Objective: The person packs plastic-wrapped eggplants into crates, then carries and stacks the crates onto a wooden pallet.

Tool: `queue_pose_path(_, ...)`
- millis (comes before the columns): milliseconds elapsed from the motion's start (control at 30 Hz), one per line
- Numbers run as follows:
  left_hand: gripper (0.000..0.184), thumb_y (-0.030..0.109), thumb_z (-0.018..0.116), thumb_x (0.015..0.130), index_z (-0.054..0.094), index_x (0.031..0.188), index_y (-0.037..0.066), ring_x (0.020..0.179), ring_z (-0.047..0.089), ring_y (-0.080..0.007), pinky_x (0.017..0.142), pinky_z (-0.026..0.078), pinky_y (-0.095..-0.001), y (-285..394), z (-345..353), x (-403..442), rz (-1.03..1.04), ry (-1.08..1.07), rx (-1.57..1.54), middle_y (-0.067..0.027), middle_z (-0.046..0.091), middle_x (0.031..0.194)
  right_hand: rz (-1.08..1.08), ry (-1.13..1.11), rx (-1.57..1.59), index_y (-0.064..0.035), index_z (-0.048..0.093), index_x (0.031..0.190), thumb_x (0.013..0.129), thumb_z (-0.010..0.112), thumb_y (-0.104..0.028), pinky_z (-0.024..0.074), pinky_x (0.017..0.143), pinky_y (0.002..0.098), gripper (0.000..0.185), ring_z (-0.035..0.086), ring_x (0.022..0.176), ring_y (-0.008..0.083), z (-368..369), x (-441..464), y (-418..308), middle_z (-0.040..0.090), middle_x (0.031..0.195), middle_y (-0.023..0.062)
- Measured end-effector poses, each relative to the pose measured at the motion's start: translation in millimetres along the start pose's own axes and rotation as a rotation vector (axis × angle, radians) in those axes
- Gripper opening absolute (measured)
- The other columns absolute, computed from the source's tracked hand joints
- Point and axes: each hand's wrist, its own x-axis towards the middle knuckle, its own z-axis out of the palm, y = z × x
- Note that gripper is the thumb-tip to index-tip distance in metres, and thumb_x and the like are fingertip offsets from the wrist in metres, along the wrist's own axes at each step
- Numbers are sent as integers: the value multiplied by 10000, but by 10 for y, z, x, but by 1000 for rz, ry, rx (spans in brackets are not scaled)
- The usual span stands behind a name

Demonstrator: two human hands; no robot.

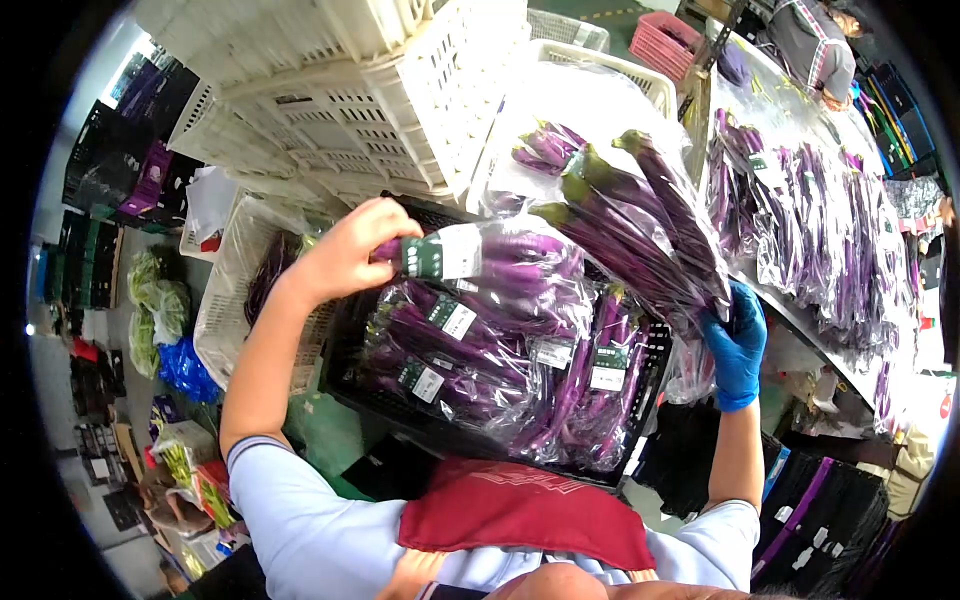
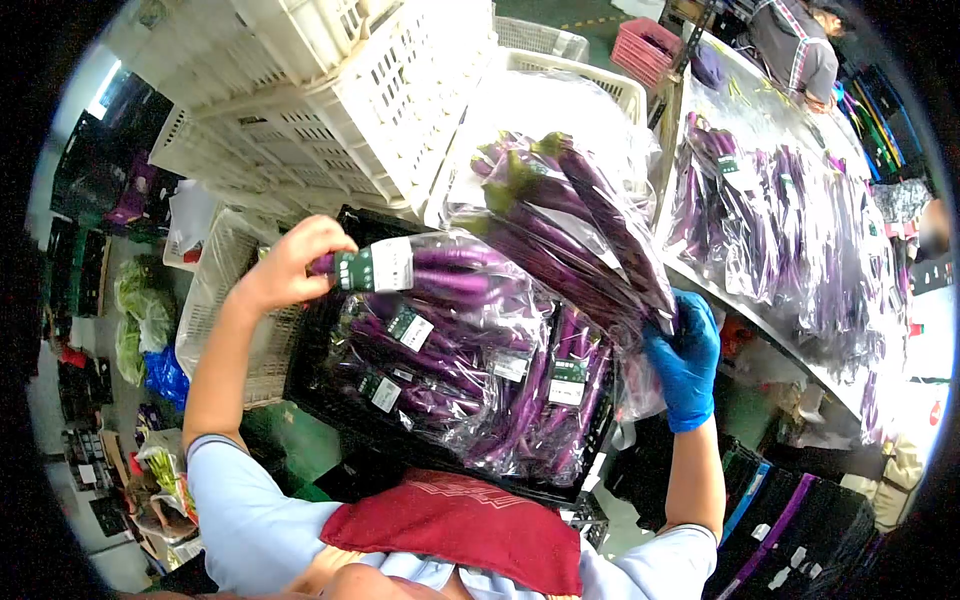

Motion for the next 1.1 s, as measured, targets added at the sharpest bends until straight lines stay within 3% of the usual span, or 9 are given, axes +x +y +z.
queue_pose_path(133, 327, 49, 587, 564, 566, 890, 46, 836, 497, -264, 796, 385, -357, -364, 412, -277, -1, 95, 134, -87, 516, 838, -23, -40, -20, 24, 515, 961, 622, 570, 85, 370, 808, 239, 348, 482, 863, 149, 236, 0, 40, 497, 917, 67)
queue_pose_path(200, 465, 174, 648, 624, 521, 1063, 89, 981, 473, -271, 867, 358, -384, -725, 801, -452, -16, -27, 409, -108, 510, 1023, -36, -88, -44, 27, 514, 952, 619, 575, 67, 378, 784, 248, 342, 486, 838, 159, 381, -21, 120, 499, 903, 76)
queue_pose_path(300, 727, 297, 636, 707, 248, 1299, 131, 1242, 225, -274, 989, 216, -449, -815, 1486, -776, -236, -225, 530, -116, 228, 1347, -137, -218, -255, -2, 522, 941, 595, 634, -31, 399, 701, 292, 365, 498, 765, 233, 606, -80, 131, 502, 802, 111)
queue_pose_path(467, 599, 144, 582, 727, 332, 1271, 129, 1263, 201, -242, 1019, 198, -406, -1141, 1608, -975, -371, -202, 54, -71, 260, 1351, -334, -500, -392, -13, 513, 954, 570, 651, -23, 413, 647, 322, 409, 491, 714, 291, 1138, -335, -74, 497, 822, 133)
queue_pose_path(567, 491, 199, 606, 732, 446, 1190, 120, 1236, 262, -244, 1031, 186, -376, -1798, 1730, -1042, -134, -89, 238, -65, 336, 1312, -343, -627, -270, -26, 495, 994, 568, 662, -68, 421, 644, 347, 459, 491, 733, 297, 1531, -618, 65, 497, 843, 131)
queue_pose_path(667, 477, 187, 583, 751, 442, 1201, 113, 1213, 303, -266, 1003, 237, -386, -1523, 1217, -941, -402, -71, -58, -103, 378, 1278, -428, -620, -424, -46, 498, 981, 581, 667, -125, 422, 654, 381, 442, 501, 781, 299, 1972, -899, 203, 506, 872, 137)
queue_pose_path(800, 554, 292, 584, 745, 396, 1235, 116, 1215, 299, -275, 984, 275, -364, -1351, 1301, -758, -324, -47, 102, -111, 370, 1284, -501, -627, -667, -86, 476, 1026, 694, 499, -107, 412, 689, 367, 334, 494, 814, 254, 2667, -1310, 832, 489, 880, 109)
queue_pose_path(933, 762, 350, 672, 640, 296, 1290, 219, 1243, 213, -329, 975, 228, -479, -1108, 1626, -720, -221, -321, 429, -114, 219, 1359, -382, -621, -507, -54, 482, 977, 667, 523, -80, 415, 640, 385, 313, 494, 763, 292, 2799, -1180, 1018, 488, 835, 131)
queue_pose_path(1100, 766, 285, 694, 611, 319, 1274, 201, 1225, 253, -305, 913, 298, -461, -1326, 1618, -390, -175, -355, 440, -106, 251, 1344, -552, -569, -598, -35, 473, 1027, 701, 493, -106, 407, 676, 376, 335, 487, 819, 272, 2738, -1018, 828, 488, 894, 123)
